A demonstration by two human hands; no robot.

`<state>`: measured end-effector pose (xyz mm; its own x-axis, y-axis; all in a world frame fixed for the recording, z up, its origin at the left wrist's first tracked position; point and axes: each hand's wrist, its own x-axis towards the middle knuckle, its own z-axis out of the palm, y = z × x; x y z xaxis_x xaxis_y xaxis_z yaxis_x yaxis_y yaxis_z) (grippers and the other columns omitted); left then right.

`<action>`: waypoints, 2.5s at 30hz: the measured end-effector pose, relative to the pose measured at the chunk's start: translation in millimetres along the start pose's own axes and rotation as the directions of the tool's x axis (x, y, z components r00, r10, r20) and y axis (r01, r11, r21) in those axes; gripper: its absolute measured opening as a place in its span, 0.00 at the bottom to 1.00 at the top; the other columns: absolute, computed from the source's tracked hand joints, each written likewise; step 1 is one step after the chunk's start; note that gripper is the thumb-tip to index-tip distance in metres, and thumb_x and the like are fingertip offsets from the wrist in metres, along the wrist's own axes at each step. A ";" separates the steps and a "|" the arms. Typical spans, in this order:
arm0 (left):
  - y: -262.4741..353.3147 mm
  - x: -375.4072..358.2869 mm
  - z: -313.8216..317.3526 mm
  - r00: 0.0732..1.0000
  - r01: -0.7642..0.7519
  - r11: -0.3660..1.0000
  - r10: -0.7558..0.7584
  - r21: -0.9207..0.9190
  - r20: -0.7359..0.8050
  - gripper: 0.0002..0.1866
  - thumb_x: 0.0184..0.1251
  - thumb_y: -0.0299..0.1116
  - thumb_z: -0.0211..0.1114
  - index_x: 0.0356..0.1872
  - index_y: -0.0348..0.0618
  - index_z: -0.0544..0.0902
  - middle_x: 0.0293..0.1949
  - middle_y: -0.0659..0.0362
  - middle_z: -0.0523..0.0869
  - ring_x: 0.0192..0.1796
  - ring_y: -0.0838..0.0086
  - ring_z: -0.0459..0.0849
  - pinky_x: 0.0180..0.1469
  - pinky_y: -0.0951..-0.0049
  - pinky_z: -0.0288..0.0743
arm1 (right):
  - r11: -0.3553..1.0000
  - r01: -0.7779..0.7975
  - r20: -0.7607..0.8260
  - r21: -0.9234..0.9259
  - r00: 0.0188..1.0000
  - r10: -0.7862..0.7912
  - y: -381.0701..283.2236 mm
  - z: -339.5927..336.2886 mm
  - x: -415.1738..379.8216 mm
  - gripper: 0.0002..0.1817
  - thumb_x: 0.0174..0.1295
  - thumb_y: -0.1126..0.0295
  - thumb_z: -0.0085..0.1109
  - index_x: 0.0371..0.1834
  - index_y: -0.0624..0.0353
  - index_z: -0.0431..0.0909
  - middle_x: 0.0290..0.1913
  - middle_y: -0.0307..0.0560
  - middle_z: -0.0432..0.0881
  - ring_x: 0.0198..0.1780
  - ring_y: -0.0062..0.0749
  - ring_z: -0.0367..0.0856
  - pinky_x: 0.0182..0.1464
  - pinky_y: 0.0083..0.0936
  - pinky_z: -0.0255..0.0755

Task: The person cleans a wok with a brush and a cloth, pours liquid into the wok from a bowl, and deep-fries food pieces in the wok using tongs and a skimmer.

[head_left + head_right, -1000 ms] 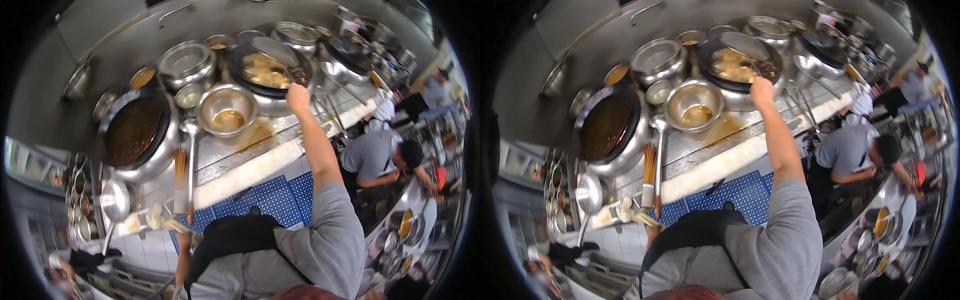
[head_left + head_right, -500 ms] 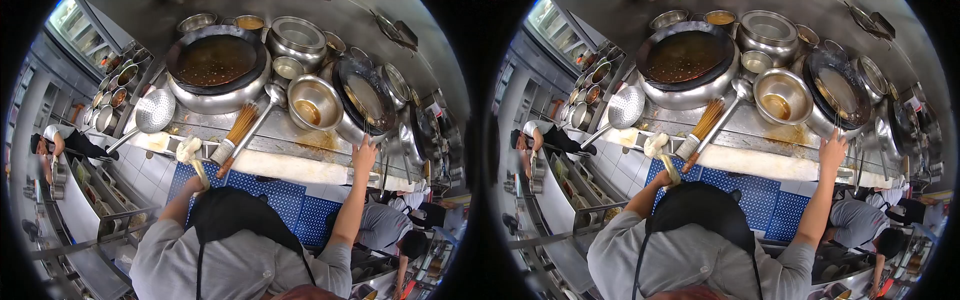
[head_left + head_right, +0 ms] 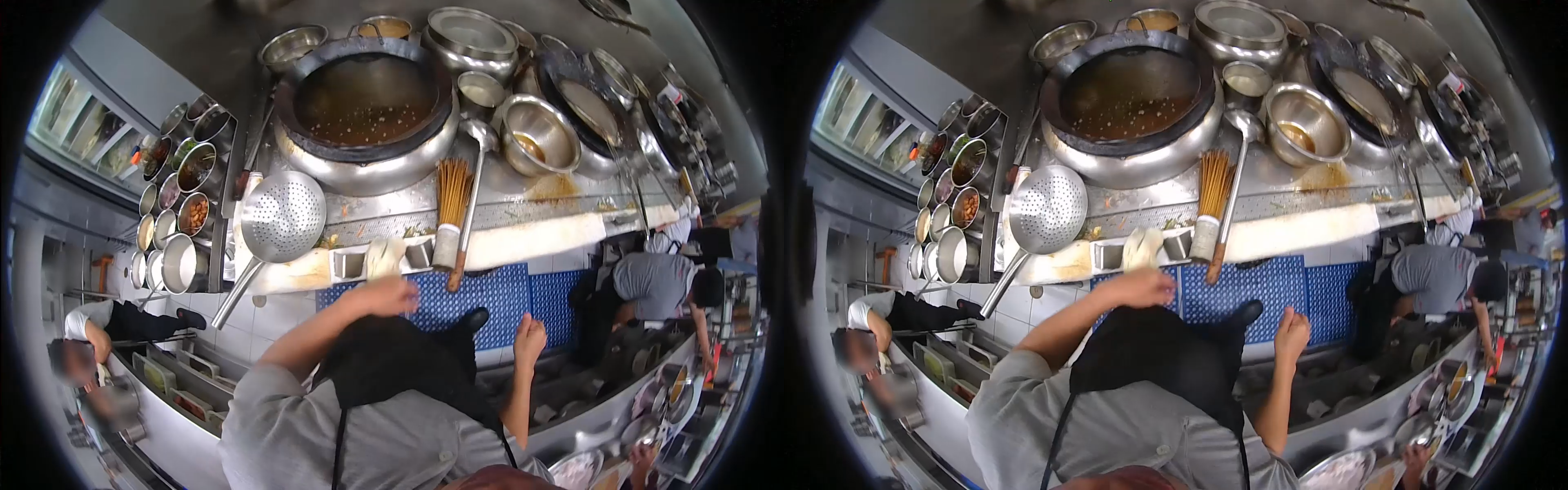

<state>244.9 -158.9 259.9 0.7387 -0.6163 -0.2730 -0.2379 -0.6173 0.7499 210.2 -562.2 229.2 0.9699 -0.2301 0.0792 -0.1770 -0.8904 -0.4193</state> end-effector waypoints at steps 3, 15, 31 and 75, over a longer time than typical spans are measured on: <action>32.7 -10.9 -80.5 0.761 -0.089 0.972 0.207 0.217 -0.615 0.12 0.63 0.34 0.65 0.44 0.41 0.84 0.39 0.47 0.86 0.42 0.50 0.85 0.48 0.55 0.78 | 0.990 -0.135 -0.048 -0.046 0.990 0.132 9.6 -14.2 -59.7 0.11 0.65 0.69 0.58 0.32 0.68 0.77 0.37 0.60 0.79 0.41 0.57 0.78 0.46 0.47 0.71; -10.2 15.2 -183.0 0.124 0.300 0.783 0.534 0.545 -0.836 0.12 0.61 0.34 0.64 0.43 0.38 0.83 0.41 0.48 0.87 0.45 0.49 0.83 0.54 0.52 0.75 | 0.951 -0.284 -0.101 0.125 0.949 0.297 24.1 -49.2 -147.1 0.07 0.60 0.73 0.63 0.40 0.63 0.79 0.35 0.55 0.84 0.37 0.51 0.84 0.42 0.41 0.76; -48.5 64.0 -75.7 0.498 0.480 0.865 -0.409 -0.150 -0.764 0.32 0.54 0.31 0.67 0.63 0.43 0.67 0.51 0.39 0.80 0.54 0.44 0.81 0.57 0.51 0.74 | 0.915 0.118 0.195 0.385 0.959 -0.206 -135.1 10.3 -106.1 0.06 0.60 0.71 0.63 0.36 0.63 0.81 0.33 0.56 0.83 0.34 0.49 0.84 0.38 0.40 0.76; 104.5 55.6 94.1 0.962 0.184 0.648 0.034 -0.739 0.269 0.15 0.60 0.26 0.68 0.48 0.36 0.82 0.38 0.59 0.85 0.36 0.78 0.83 0.40 0.75 0.76 | 0.925 -0.360 -0.449 0.122 0.811 0.375 -5.1 -40.9 -228.7 0.16 0.64 0.62 0.61 0.24 0.64 0.81 0.29 0.56 0.79 0.38 0.54 0.77 0.44 0.44 0.71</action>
<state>201.7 -303.8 266.3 0.5329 -0.7458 -0.3997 0.4479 -0.1521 0.8810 -17.6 -521.1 250.3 0.6453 -0.6969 0.3130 -0.4924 -0.6926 -0.5270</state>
